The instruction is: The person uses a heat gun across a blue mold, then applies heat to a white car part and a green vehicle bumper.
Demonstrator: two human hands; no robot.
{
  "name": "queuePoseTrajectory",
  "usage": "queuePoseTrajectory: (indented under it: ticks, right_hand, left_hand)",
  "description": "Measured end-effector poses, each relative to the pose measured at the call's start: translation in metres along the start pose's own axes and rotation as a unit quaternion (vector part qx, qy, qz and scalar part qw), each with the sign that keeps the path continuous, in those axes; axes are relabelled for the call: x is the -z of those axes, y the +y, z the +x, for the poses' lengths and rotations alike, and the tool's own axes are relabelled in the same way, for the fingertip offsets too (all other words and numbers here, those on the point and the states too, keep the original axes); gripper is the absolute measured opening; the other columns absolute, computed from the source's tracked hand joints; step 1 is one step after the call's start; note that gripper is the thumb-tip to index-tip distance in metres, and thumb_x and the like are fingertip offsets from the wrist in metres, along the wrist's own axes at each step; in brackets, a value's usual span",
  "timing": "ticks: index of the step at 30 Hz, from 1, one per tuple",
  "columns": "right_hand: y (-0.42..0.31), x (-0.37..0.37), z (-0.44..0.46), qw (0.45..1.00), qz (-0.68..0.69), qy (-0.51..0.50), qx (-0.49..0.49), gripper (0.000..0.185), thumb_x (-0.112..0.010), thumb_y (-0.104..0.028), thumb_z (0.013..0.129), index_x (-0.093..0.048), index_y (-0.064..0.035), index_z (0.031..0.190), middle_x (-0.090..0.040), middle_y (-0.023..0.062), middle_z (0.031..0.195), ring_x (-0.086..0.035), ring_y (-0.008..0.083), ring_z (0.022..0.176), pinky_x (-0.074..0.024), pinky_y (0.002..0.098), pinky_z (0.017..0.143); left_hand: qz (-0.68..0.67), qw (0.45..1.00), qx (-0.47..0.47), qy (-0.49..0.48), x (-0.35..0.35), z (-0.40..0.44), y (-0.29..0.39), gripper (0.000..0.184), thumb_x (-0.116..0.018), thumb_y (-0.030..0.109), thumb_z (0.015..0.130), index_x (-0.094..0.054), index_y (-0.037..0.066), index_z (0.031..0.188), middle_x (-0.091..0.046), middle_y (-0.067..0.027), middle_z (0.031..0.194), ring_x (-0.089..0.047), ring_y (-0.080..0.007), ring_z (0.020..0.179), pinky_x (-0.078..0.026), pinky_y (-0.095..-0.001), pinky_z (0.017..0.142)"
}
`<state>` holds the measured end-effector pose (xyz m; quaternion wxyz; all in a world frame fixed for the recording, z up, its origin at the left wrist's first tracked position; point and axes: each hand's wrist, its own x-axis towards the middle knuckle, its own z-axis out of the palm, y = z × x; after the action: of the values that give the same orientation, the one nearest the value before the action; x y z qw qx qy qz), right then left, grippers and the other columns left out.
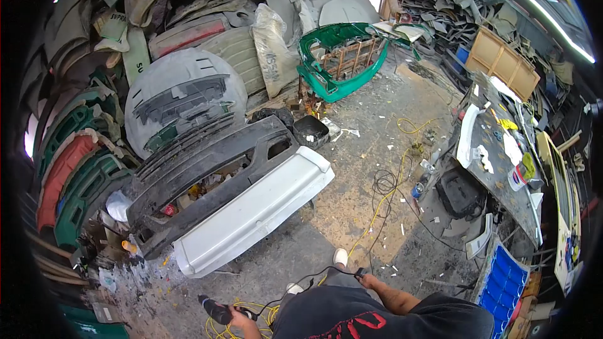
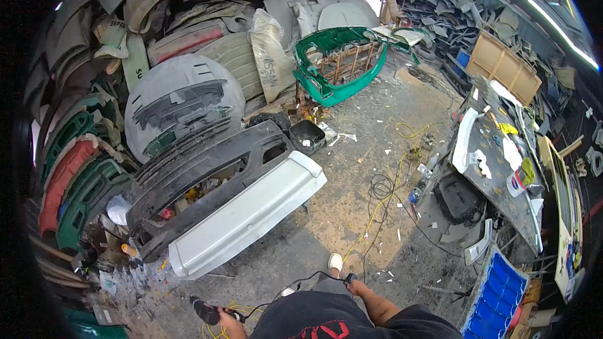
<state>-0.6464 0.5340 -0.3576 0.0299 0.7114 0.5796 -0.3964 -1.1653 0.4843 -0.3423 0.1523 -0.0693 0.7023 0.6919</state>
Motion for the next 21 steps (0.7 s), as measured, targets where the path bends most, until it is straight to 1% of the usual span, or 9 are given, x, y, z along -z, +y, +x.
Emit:
queuePoseTrajectory:
  ticks: [3,5,6,10,11,14,16,19,21]
  right_hand:
    - [0.002,0.001,-0.004,0.999,-0.022,-0.030,0.008,0.058,-0.040,-0.047,0.089,-0.064,0.0051,0.081,-0.061,0.0306,0.086,-0.059,0.0447,0.088,-0.0467,0.0493,0.077]
    - [-0.002,0.005,-0.005,0.998,-0.032,-0.041,0.017,0.064,-0.036,-0.052,0.091,-0.063,0.0056,0.084,-0.061,0.0312,0.087,-0.059,0.0445,0.091,-0.0459,0.0487,0.077]
    - [-0.001,0.003,-0.004,0.999,-0.025,-0.047,-0.011,0.064,-0.036,-0.052,0.092,-0.063,0.0061,0.086,-0.060,0.0322,0.089,-0.058,0.0443,0.093,-0.0454,0.0492,0.078]
    - [0.006,0.002,-0.001,0.999,-0.021,-0.038,-0.019,0.064,-0.037,-0.052,0.091,-0.062,0.0066,0.090,-0.060,0.0323,0.093,-0.058,0.0435,0.096,-0.0451,0.0486,0.080]
    - [0.001,0.007,-0.005,0.998,-0.009,-0.042,-0.037,0.064,-0.037,-0.052,0.091,-0.062,0.0063,0.092,-0.060,0.0319,0.094,-0.058,0.0432,0.096,-0.0451,0.0481,0.080]
    - [-0.001,0.016,-0.012,0.998,0.010,-0.045,-0.049,0.063,-0.039,-0.053,0.090,-0.063,0.0051,0.094,-0.061,0.0311,0.094,-0.058,0.0428,0.097,-0.0451,0.0472,0.081]
    - [0.002,0.018,-0.014,0.998,0.012,-0.047,-0.042,0.062,-0.039,-0.053,0.090,-0.063,0.0043,0.095,-0.061,0.0307,0.094,-0.058,0.0427,0.097,-0.0451,0.0469,0.081]
    - [0.011,0.014,-0.017,0.999,0.016,-0.012,-0.046,0.061,-0.040,-0.052,0.090,-0.063,0.0041,0.094,-0.062,0.0306,0.090,-0.059,0.0426,0.094,-0.0455,0.0477,0.078]
    - [0.019,0.011,-0.015,0.999,0.038,-0.010,-0.028,0.061,-0.041,-0.052,0.090,-0.062,0.0052,0.090,-0.061,0.0306,0.085,-0.060,0.0425,0.089,-0.0460,0.0476,0.074]
  left_hand:
    - [0.077,0.994,0.064,-0.046,-0.029,-0.024,-0.014,0.014,-0.066,0.008,0.079,-0.062,0.006,0.093,-0.058,-0.0021,0.073,-0.050,-0.0113,0.054,-0.042,-0.0253,0.050]
    - [0.106,0.980,0.067,-0.154,-0.045,-0.050,-0.014,0.019,-0.066,0.007,0.078,-0.063,0.006,0.096,-0.058,-0.0017,0.074,-0.050,-0.0106,0.054,-0.043,-0.0262,0.053]
    - [0.133,0.966,0.118,-0.191,-0.054,-0.072,0.004,0.021,-0.066,0.007,0.076,-0.063,0.005,0.097,-0.059,-0.0013,0.076,-0.051,-0.0107,0.056,-0.044,-0.0269,0.057]
    - [0.173,0.884,0.136,-0.412,-0.080,-0.110,0.016,0.040,-0.066,0.011,0.079,-0.062,0.014,0.119,-0.060,0.0016,0.081,-0.053,-0.0096,0.061,-0.044,-0.0258,0.061]
    - [0.169,0.871,0.112,-0.447,-0.089,-0.133,0.045,0.031,-0.067,0.012,0.080,-0.064,0.012,0.111,-0.059,0.0021,0.079,-0.054,-0.0091,0.062,-0.044,-0.0253,0.061]
    - [0.203,0.821,0.102,-0.523,-0.107,-0.130,0.027,0.029,-0.067,0.016,0.082,-0.064,0.012,0.111,-0.059,0.0024,0.079,-0.055,-0.0086,0.063,-0.044,-0.0253,0.061]
    - [0.251,0.756,0.003,-0.605,-0.116,-0.134,0.029,0.036,-0.066,0.022,0.084,-0.061,0.013,0.119,-0.059,0.0024,0.078,-0.055,-0.0077,0.063,-0.045,-0.0253,0.061]
    - [0.294,0.757,0.003,-0.583,-0.121,-0.147,0.051,0.042,-0.065,0.026,0.086,-0.057,0.016,0.126,-0.058,0.0021,0.078,-0.054,-0.0071,0.063,-0.045,-0.0253,0.063]
    - [0.248,0.790,0.005,-0.560,-0.118,-0.142,0.044,0.037,-0.063,0.027,0.086,-0.061,0.012,0.120,-0.059,0.0024,0.075,-0.054,-0.0083,0.064,-0.043,-0.0272,0.063]
